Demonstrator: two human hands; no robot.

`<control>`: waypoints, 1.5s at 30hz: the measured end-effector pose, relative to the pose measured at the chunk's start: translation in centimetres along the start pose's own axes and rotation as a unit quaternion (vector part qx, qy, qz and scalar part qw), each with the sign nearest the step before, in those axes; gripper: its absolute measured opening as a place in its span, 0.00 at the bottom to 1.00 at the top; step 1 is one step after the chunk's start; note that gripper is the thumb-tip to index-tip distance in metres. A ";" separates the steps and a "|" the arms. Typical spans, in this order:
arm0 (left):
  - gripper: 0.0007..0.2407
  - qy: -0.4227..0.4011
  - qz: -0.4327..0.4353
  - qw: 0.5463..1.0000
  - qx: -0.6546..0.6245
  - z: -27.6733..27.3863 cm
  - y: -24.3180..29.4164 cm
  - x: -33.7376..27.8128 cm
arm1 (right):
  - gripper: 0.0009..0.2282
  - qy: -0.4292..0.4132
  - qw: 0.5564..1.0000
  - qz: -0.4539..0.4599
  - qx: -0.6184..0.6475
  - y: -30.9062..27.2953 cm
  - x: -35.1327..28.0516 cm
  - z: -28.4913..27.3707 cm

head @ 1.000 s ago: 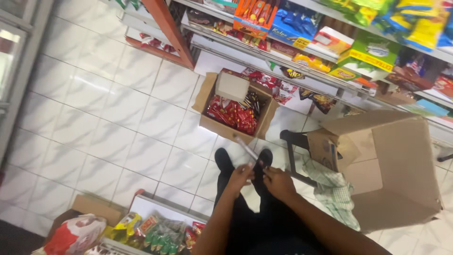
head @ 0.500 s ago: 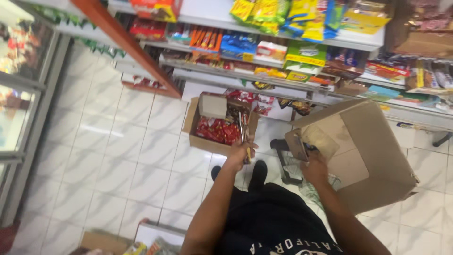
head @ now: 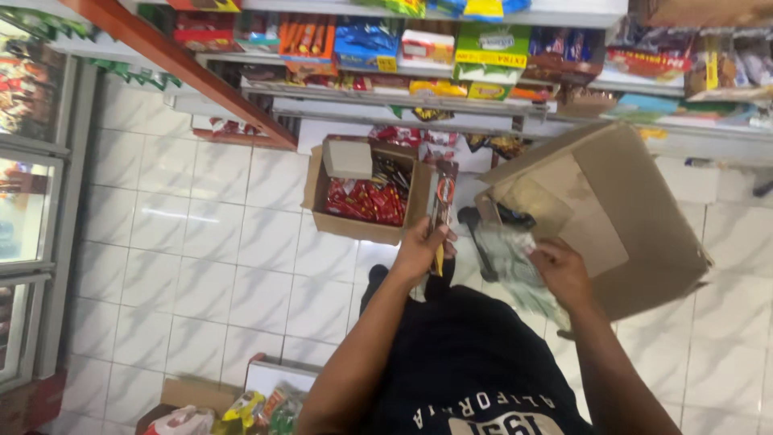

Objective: The person wipes individual snack boxes and bars with a cloth, scans them with a handheld scanner, and places them onto retail shelves.

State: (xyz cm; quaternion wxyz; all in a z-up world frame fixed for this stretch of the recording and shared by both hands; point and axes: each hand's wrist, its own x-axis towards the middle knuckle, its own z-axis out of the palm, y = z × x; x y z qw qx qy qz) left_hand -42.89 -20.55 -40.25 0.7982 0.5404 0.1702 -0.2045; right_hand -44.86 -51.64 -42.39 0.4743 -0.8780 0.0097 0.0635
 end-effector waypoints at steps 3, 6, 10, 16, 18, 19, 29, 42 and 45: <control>0.07 -0.021 0.060 0.998 0.028 1.0 0.1 -0.4 | 0.11 -0.005 0.983 0.103 0.153 -7.3 -1.2 -2.1; 0.06 -0.054 0.131 0.985 0.096 2.1 1.2 -0.8 | 0.12 0.001 0.925 0.141 0.352 -11.2 -0.3 0.6; 0.15 -0.039 0.300 0.922 0.242 2.1 3.6 -0.8 | 0.11 -0.037 0.953 0.127 0.273 -13.4 4.1 8.8; 0.08 -0.026 0.144 0.952 0.267 -1.1 5.9 -5.8 | 0.12 -0.050 0.917 0.047 0.394 -19.6 5.9 10.8; 0.05 -0.043 0.080 0.974 0.209 -1.9 6.7 -6.9 | 0.13 -0.013 0.932 0.015 0.362 -22.2 6.9 11.4; 0.06 -0.041 0.099 0.972 0.209 -2.6 7.2 -7.2 | 0.14 0.007 0.938 0.001 0.346 -23.2 7.2 11.9; 0.10 0.010 0.089 0.986 0.142 -13.2 12.7 -10.7 | 0.13 0.093 0.840 0.049 0.532 -33.3 11.0 18.9; 0.10 0.041 0.197 0.956 0.215 -22.7 15.4 -10.2 | 0.14 -0.175 0.945 -0.054 0.271 -37.4 6.6 27.9; 0.13 -0.015 0.177 0.963 0.204 -23.5 16.8 -11.9 | 0.09 -0.114 0.945 -0.039 0.306 -38.0 6.5 29.1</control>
